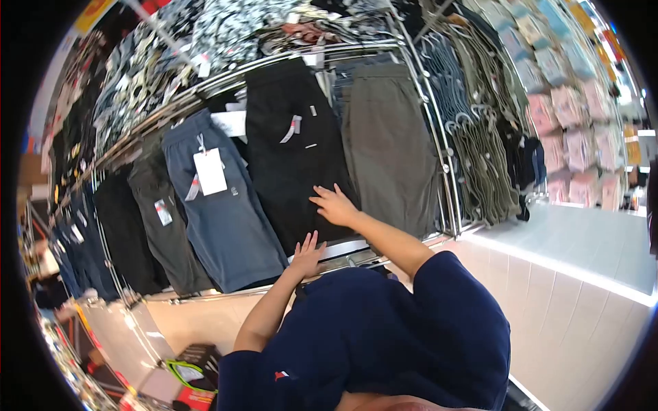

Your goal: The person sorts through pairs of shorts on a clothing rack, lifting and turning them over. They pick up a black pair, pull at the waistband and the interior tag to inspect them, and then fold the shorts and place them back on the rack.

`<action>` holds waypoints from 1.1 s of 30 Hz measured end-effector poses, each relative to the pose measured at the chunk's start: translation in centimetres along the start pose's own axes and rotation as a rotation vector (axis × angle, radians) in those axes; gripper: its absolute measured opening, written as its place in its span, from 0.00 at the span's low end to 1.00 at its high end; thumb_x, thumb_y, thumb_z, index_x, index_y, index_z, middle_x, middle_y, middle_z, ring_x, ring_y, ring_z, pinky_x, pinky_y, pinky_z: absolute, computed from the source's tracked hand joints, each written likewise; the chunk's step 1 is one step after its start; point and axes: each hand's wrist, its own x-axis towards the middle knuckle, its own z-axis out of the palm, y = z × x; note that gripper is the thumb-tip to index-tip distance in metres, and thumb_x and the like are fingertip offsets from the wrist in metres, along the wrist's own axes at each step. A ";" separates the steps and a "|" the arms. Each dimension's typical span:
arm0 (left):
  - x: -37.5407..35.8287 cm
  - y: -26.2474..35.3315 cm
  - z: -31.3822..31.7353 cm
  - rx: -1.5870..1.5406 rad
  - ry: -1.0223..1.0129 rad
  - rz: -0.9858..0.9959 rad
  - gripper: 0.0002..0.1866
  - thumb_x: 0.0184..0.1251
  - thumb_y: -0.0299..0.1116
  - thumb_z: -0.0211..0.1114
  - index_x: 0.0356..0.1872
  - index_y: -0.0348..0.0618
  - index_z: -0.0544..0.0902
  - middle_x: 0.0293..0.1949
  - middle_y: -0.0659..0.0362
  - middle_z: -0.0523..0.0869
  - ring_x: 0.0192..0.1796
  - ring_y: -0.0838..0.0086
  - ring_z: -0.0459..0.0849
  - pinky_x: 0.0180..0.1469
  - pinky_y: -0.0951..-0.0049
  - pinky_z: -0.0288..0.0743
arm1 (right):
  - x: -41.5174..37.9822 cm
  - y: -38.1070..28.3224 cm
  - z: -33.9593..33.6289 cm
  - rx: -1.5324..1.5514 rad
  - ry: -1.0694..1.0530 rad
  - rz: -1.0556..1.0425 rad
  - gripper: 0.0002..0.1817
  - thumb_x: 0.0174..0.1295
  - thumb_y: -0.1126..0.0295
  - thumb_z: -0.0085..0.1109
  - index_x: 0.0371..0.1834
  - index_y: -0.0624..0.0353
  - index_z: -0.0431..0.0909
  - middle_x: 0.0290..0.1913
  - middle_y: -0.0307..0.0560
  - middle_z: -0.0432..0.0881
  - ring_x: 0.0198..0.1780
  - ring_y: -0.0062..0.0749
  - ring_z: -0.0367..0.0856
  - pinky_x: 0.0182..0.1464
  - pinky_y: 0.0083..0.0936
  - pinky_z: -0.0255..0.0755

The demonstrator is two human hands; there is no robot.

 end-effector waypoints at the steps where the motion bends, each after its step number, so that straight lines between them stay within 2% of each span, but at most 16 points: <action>1: -1.2 0.8 -1.5 0.029 0.026 0.021 0.36 0.61 0.45 0.64 0.70 0.47 0.64 0.77 0.47 0.43 0.78 0.54 0.44 0.73 0.48 0.50 | 0.1 0.7 -2.3 0.129 0.159 0.041 0.22 0.59 0.68 0.57 0.58 0.55 0.73 0.64 0.55 0.69 0.68 0.48 0.65 0.68 0.52 0.56; 2: -1.1 0.1 -1.3 -0.099 0.077 0.068 0.33 0.63 0.43 0.62 0.69 0.45 0.66 0.75 0.46 0.49 0.76 0.54 0.49 0.72 0.52 0.52 | 0.3 1.7 -5.3 0.257 0.319 0.076 0.18 0.56 0.71 0.57 0.52 0.59 0.76 0.59 0.56 0.75 0.64 0.50 0.69 0.66 0.49 0.59; 4: -1.1 -1.5 -0.4 -0.369 0.180 0.147 0.28 0.67 0.41 0.59 0.66 0.41 0.70 0.72 0.44 0.61 0.73 0.53 0.60 0.72 0.60 0.57 | 0.7 6.0 -9.8 0.120 0.869 0.184 0.17 0.50 0.77 0.57 0.46 0.62 0.77 0.52 0.56 0.78 0.59 0.53 0.71 0.63 0.45 0.62; 5: -2.0 -0.8 -1.2 -0.448 0.279 0.115 0.21 0.70 0.34 0.56 0.62 0.37 0.73 0.63 0.46 0.75 0.66 0.56 0.72 0.68 0.68 0.63 | -0.1 8.2 -12.8 -0.001 0.981 0.226 0.20 0.49 0.78 0.57 0.49 0.63 0.75 0.55 0.57 0.76 0.61 0.56 0.69 0.64 0.45 0.61; 7: -3.1 -0.6 -1.8 -0.517 0.338 0.048 0.20 0.71 0.33 0.55 0.61 0.37 0.74 0.61 0.48 0.77 0.64 0.58 0.75 0.66 0.67 0.66 | -1.3 13.5 -15.9 -0.083 1.075 0.475 0.31 0.52 0.75 0.61 0.62 0.65 0.65 0.65 0.69 0.63 0.67 0.62 0.61 0.69 0.46 0.55; 9: -4.3 0.4 -2.3 -0.593 0.414 -0.032 0.18 0.72 0.32 0.54 0.59 0.37 0.76 0.56 0.50 0.81 0.59 0.63 0.79 0.60 0.68 0.71 | -2.4 18.0 -18.1 -0.088 1.071 0.606 0.35 0.54 0.71 0.64 0.65 0.66 0.62 0.67 0.67 0.61 0.70 0.60 0.57 0.70 0.42 0.55; 12: -5.1 1.4 -1.7 -0.686 0.461 -0.057 0.16 0.71 0.30 0.55 0.57 0.39 0.77 0.52 0.49 0.82 0.53 0.61 0.82 0.57 0.68 0.73 | -2.7 22.9 -18.6 0.305 0.840 0.694 0.42 0.53 0.63 0.69 0.69 0.64 0.58 0.58 0.62 0.76 0.60 0.54 0.74 0.63 0.37 0.66; 13: -5.3 2.1 -1.9 -0.661 0.467 -0.047 0.16 0.71 0.30 0.55 0.57 0.40 0.78 0.51 0.49 0.83 0.51 0.62 0.82 0.55 0.68 0.74 | -2.6 23.7 -18.4 0.271 0.832 0.703 0.45 0.52 0.57 0.71 0.70 0.62 0.59 0.52 0.58 0.81 0.54 0.50 0.79 0.58 0.37 0.70; 16: -5.5 3.3 -1.2 -0.721 0.455 -0.020 0.15 0.73 0.30 0.53 0.57 0.38 0.77 0.50 0.51 0.83 0.53 0.67 0.82 0.55 0.71 0.74 | -2.6 23.9 -20.0 0.340 0.673 0.894 0.41 0.48 0.51 0.73 0.63 0.61 0.71 0.49 0.54 0.83 0.52 0.45 0.81 0.54 0.37 0.72; 19: -4.9 4.8 -0.3 -1.122 0.470 0.032 0.16 0.76 0.30 0.50 0.58 0.36 0.76 0.54 0.55 0.82 0.55 0.69 0.81 0.58 0.72 0.72 | -1.6 25.2 -19.6 0.488 0.598 0.766 0.32 0.48 0.55 0.69 0.54 0.63 0.77 0.46 0.56 0.83 0.50 0.48 0.81 0.52 0.38 0.73; 21: -4.8 5.6 -0.4 -1.195 0.466 0.027 0.16 0.76 0.30 0.50 0.58 0.34 0.75 0.54 0.54 0.82 0.56 0.69 0.80 0.59 0.71 0.72 | -0.9 25.6 -19.6 0.366 0.670 0.723 0.28 0.48 0.59 0.65 0.51 0.64 0.78 0.45 0.58 0.83 0.50 0.50 0.81 0.51 0.38 0.73; 26: -4.0 7.4 -3.8 -1.501 0.544 0.091 0.17 0.76 0.31 0.50 0.60 0.35 0.73 0.57 0.51 0.79 0.58 0.65 0.80 0.62 0.68 0.71 | -1.4 17.4 -22.5 0.380 0.780 0.475 0.21 0.46 0.66 0.59 0.44 0.65 0.77 0.43 0.64 0.80 0.47 0.57 0.79 0.48 0.42 0.72; 28: -3.8 8.7 -6.7 -1.544 0.511 0.208 0.21 0.76 0.38 0.52 0.63 0.36 0.70 0.63 0.49 0.74 0.64 0.62 0.74 0.66 0.61 0.67 | -3.0 10.1 -24.1 0.306 0.821 0.336 0.12 0.48 0.69 0.57 0.32 0.67 0.71 0.30 0.64 0.74 0.37 0.58 0.76 0.38 0.44 0.69; 30: -3.0 11.0 -9.9 -1.589 0.563 0.317 0.26 0.77 0.43 0.48 0.69 0.40 0.61 0.70 0.50 0.66 0.72 0.59 0.64 0.71 0.57 0.60 | -5.2 2.2 -24.3 0.309 0.770 0.167 0.11 0.49 0.70 0.55 0.28 0.66 0.66 0.28 0.64 0.70 0.35 0.62 0.73 0.36 0.47 0.65; 32: -1.6 13.1 -12.2 -1.755 0.573 0.296 0.34 0.76 0.53 0.46 0.74 0.45 0.53 0.74 0.54 0.58 0.76 0.59 0.53 0.74 0.54 0.50 | -8.0 -5.6 -23.9 0.404 0.588 0.066 0.09 0.50 0.70 0.54 0.28 0.64 0.69 0.29 0.61 0.75 0.35 0.63 0.75 0.37 0.48 0.68; 33: -0.5 12.6 -12.4 -1.815 0.445 0.356 0.39 0.72 0.59 0.48 0.76 0.51 0.48 0.76 0.55 0.51 0.77 0.58 0.51 0.75 0.48 0.41 | -9.4 -9.1 -23.5 0.472 0.412 -0.004 0.08 0.50 0.70 0.54 0.28 0.64 0.71 0.29 0.60 0.78 0.34 0.60 0.78 0.37 0.47 0.71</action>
